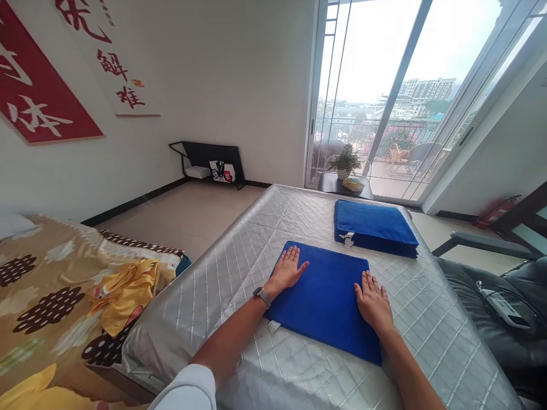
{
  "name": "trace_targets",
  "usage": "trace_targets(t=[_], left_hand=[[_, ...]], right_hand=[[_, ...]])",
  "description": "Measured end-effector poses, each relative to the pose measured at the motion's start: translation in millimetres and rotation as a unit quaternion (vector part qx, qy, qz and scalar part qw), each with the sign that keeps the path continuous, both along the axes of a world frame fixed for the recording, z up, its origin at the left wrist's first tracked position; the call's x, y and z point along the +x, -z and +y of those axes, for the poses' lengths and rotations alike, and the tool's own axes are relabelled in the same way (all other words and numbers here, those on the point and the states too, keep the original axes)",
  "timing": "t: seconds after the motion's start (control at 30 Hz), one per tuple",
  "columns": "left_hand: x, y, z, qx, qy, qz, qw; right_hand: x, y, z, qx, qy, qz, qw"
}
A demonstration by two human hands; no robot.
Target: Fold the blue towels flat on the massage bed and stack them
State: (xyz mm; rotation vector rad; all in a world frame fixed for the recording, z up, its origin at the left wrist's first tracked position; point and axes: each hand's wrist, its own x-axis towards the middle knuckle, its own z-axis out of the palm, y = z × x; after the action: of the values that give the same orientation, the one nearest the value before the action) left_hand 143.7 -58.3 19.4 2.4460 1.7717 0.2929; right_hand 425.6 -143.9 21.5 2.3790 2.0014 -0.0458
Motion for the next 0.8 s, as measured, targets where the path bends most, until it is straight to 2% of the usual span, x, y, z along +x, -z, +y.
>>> trace_targets(t=[0.07, 0.17, 0.37, 0.5, 0.6, 0.8], left_hand=[[-20.4, 2.1, 5.6, 0.002, -0.033, 0.004, 0.999], [-30.8, 6.0, 7.0, 0.012, -0.045, -0.002, 0.999], [-27.1, 7.5, 3.9, 0.027, -0.036, -0.017, 0.999], [-28.5, 6.9, 3.6, 0.027, -0.035, -0.022, 0.999], [-28.8, 6.4, 3.1, 0.027, -0.034, -0.027, 0.999], [-28.3, 4.9, 2.3, 0.034, -0.036, -0.021, 0.999]], right_hand=[[0.3, 0.8, 0.5, 0.002, 0.003, 0.002, 1.000], [1.4, 3.2, 1.1, -0.001, 0.003, 0.003, 1.000], [8.6, 4.7, 5.5, -0.019, -0.003, -0.010, 1.000], [12.3, -6.3, 20.3, -0.043, -0.004, -0.009, 0.999], [9.7, -12.9, 35.5, -0.024, -0.002, -0.001, 1.000], [3.0, 0.3, 46.7, 0.018, 0.016, 0.004, 1.000]])
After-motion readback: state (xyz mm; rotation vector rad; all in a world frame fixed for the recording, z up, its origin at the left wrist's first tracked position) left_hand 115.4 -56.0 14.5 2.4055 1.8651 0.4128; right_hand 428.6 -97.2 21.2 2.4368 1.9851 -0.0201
